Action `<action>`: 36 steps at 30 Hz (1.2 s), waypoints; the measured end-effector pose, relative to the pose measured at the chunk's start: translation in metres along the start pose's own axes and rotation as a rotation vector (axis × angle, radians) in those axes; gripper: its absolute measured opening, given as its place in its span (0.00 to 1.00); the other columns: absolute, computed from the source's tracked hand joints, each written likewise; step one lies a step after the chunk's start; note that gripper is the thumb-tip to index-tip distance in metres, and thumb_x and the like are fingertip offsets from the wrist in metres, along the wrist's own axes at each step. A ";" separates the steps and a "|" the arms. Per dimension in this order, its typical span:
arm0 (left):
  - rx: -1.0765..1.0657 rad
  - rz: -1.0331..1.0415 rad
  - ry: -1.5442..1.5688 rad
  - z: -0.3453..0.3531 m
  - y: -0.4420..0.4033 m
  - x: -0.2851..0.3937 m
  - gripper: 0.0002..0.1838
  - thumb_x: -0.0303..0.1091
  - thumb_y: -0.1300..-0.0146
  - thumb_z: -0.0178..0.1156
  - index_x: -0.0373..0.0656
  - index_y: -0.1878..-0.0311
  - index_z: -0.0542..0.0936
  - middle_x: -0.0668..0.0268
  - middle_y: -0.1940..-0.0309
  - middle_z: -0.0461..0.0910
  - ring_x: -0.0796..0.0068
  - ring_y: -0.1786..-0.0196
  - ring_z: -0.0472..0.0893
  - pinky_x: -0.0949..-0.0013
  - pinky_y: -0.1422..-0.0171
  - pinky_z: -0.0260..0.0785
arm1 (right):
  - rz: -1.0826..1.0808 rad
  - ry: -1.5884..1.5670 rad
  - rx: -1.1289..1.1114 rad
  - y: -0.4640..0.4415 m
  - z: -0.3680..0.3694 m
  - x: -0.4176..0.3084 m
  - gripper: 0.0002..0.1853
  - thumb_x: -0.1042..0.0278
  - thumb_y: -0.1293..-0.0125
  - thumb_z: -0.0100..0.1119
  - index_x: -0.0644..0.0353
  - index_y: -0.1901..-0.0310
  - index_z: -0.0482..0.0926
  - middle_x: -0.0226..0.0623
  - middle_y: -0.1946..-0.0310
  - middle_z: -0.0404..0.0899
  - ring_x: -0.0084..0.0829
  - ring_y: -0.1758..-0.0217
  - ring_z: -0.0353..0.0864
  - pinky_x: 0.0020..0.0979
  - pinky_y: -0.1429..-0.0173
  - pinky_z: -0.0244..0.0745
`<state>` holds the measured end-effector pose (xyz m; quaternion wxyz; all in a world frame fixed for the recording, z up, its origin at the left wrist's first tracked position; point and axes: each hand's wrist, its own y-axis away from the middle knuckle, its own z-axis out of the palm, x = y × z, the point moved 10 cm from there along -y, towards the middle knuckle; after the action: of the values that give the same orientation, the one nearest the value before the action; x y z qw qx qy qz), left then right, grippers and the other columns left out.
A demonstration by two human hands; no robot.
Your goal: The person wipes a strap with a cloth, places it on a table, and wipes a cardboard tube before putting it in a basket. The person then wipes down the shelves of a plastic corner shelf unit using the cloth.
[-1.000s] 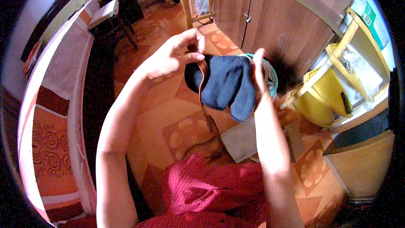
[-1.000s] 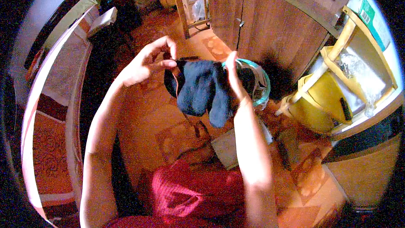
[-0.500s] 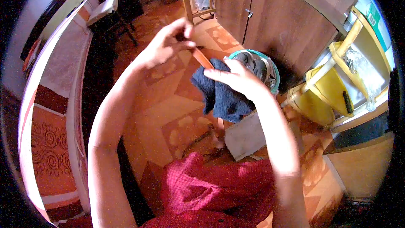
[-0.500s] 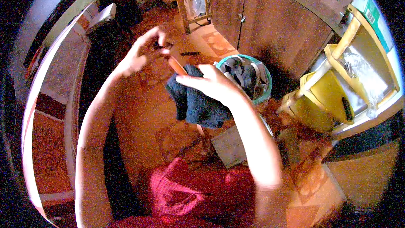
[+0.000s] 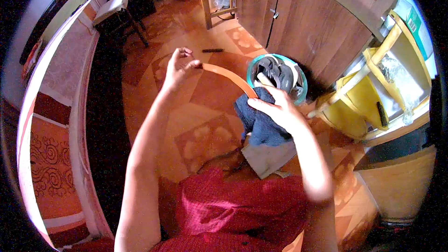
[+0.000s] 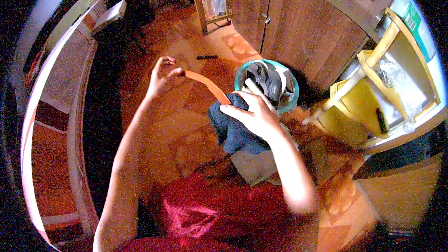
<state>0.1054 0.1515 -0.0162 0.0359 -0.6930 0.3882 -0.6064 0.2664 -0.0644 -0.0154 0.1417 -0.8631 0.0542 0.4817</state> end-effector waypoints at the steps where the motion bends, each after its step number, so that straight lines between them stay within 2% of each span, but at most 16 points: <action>1: 0.083 0.032 -0.123 0.002 0.007 0.014 0.14 0.26 0.46 0.62 0.40 0.59 0.68 0.71 0.70 0.69 0.78 0.63 0.73 0.75 0.59 0.68 | 0.015 -0.011 0.044 -0.004 -0.001 0.004 0.30 0.44 0.48 0.61 0.65 0.53 0.76 0.57 0.45 0.65 0.45 0.33 0.54 0.34 0.33 0.49; 4: -0.100 -0.447 -0.109 0.030 0.045 -0.014 0.20 0.47 0.38 0.54 0.35 0.63 0.78 0.63 0.67 0.79 0.75 0.60 0.76 0.72 0.55 0.68 | -0.069 0.105 0.190 -0.009 0.001 0.003 0.25 0.48 0.45 0.59 0.65 0.57 0.77 0.54 0.54 0.74 0.43 0.42 0.68 0.33 0.42 0.63; 6: -0.281 -0.595 -0.061 0.059 0.072 0.007 0.31 0.58 0.38 0.44 0.34 0.59 0.79 0.59 0.61 0.79 0.73 0.57 0.76 0.70 0.49 0.66 | 0.003 -0.046 0.123 -0.014 0.009 -0.003 0.22 0.50 0.42 0.57 0.66 0.63 0.77 0.48 0.69 0.78 0.40 0.63 0.78 0.33 0.60 0.70; 7: -0.353 -0.655 -0.008 0.076 0.084 0.021 0.36 0.62 0.38 0.39 0.34 0.56 0.78 0.58 0.58 0.79 0.72 0.56 0.76 0.69 0.46 0.64 | -0.079 0.029 0.201 -0.014 0.008 -0.007 0.20 0.52 0.41 0.56 0.67 0.69 0.76 0.43 0.80 0.76 0.37 0.80 0.73 0.34 0.73 0.66; 10: -0.381 -0.854 0.373 0.120 0.103 0.003 0.41 0.66 0.39 0.35 0.33 0.49 0.74 0.58 0.52 0.76 0.71 0.51 0.75 0.67 0.42 0.62 | -0.145 0.080 0.262 -0.014 0.013 -0.007 0.20 0.53 0.41 0.56 0.68 0.71 0.75 0.46 0.82 0.74 0.38 0.81 0.74 0.36 0.72 0.66; 11: -0.336 -1.049 0.555 0.133 0.114 -0.008 0.35 0.64 0.37 0.34 0.40 0.49 0.74 0.61 0.56 0.77 0.71 0.56 0.77 0.64 0.44 0.66 | -0.156 0.080 0.264 -0.014 0.015 -0.008 0.20 0.53 0.41 0.56 0.68 0.71 0.75 0.47 0.83 0.74 0.38 0.81 0.74 0.36 0.72 0.66; 15: -0.199 -0.919 1.017 0.147 0.086 0.010 0.23 0.50 0.33 0.39 0.45 0.46 0.72 0.57 0.57 0.77 0.65 0.53 0.76 0.61 0.45 0.67 | -0.081 -0.009 0.217 -0.014 0.015 0.004 0.19 0.55 0.39 0.54 0.68 0.66 0.75 0.48 0.73 0.76 0.38 0.68 0.76 0.35 0.61 0.68; 17: -0.125 -0.826 1.041 0.144 0.075 0.022 0.23 0.49 0.33 0.41 0.43 0.46 0.72 0.61 0.57 0.77 0.68 0.54 0.76 0.63 0.44 0.65 | -0.080 -0.004 0.300 -0.011 0.000 0.015 0.20 0.58 0.38 0.52 0.67 0.52 0.71 0.45 0.54 0.72 0.35 0.47 0.69 0.32 0.42 0.60; 18: -0.098 -0.735 0.989 0.139 0.067 0.027 0.23 0.49 0.34 0.42 0.42 0.46 0.72 0.63 0.57 0.77 0.69 0.54 0.75 0.64 0.44 0.64 | 0.131 -0.363 0.223 -0.013 0.007 0.039 0.25 0.55 0.37 0.50 0.65 0.45 0.69 0.40 0.40 0.64 0.34 0.39 0.64 0.29 0.35 0.54; 20: -0.088 -0.699 0.885 0.130 0.066 0.033 0.23 0.47 0.34 0.43 0.41 0.45 0.72 0.64 0.55 0.77 0.71 0.53 0.75 0.66 0.43 0.63 | 0.522 -0.788 0.268 0.000 0.011 0.071 0.28 0.53 0.39 0.52 0.63 0.42 0.66 0.39 0.41 0.65 0.31 0.41 0.66 0.29 0.37 0.58; 21: -0.077 -0.666 0.784 0.123 0.065 0.036 0.22 0.46 0.33 0.43 0.40 0.45 0.71 0.65 0.53 0.76 0.73 0.52 0.74 0.69 0.42 0.62 | 0.578 -0.931 0.375 0.006 0.006 0.079 0.24 0.53 0.39 0.51 0.63 0.47 0.71 0.36 0.49 0.72 0.29 0.47 0.70 0.29 0.41 0.62; 24: -0.185 -0.465 0.537 0.124 0.065 0.047 0.22 0.44 0.33 0.44 0.40 0.43 0.70 0.67 0.50 0.75 0.77 0.49 0.72 0.71 0.42 0.61 | 0.490 -1.087 0.404 -0.001 -0.004 0.057 0.29 0.43 0.37 0.44 0.63 0.48 0.71 0.36 0.52 0.74 0.29 0.50 0.72 0.30 0.43 0.65; 26: -0.141 -0.422 0.531 0.129 0.068 0.041 0.19 0.42 0.33 0.46 0.37 0.49 0.75 0.68 0.48 0.71 0.79 0.43 0.64 0.73 0.39 0.55 | 0.155 -1.053 0.166 -0.018 0.002 0.016 0.30 0.44 0.32 0.31 0.64 0.44 0.67 0.36 0.49 0.72 0.26 0.48 0.71 0.28 0.42 0.64; 28: -0.043 -0.444 0.722 0.127 0.069 0.047 0.18 0.41 0.33 0.47 0.38 0.50 0.76 0.68 0.43 0.67 0.78 0.40 0.62 0.71 0.37 0.53 | -0.118 -0.768 0.179 -0.022 -0.001 -0.008 0.24 0.54 0.31 0.37 0.64 0.42 0.65 0.37 0.47 0.71 0.26 0.45 0.69 0.27 0.39 0.61; 30: -0.042 -0.426 0.695 0.122 0.068 0.041 0.17 0.40 0.34 0.47 0.39 0.49 0.76 0.67 0.42 0.66 0.77 0.39 0.61 0.71 0.36 0.52 | -0.007 -0.956 0.177 -0.022 0.015 0.010 0.27 0.67 0.40 0.56 0.64 0.40 0.62 0.39 0.46 0.69 0.27 0.44 0.68 0.27 0.39 0.60; 36: -0.053 -0.303 0.599 0.121 0.067 0.054 0.16 0.37 0.35 0.49 0.40 0.49 0.75 0.69 0.53 0.76 0.79 0.50 0.72 0.73 0.42 0.61 | 0.079 -0.509 0.134 -0.021 0.013 -0.001 0.25 0.52 0.47 0.65 0.66 0.58 0.74 0.34 0.65 0.78 0.23 0.62 0.76 0.24 0.56 0.70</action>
<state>0.1759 0.0222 -0.0388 -0.1885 -0.5344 0.2898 -0.7713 0.2596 -0.0401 -0.0168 0.1888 -0.6999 0.0824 0.6839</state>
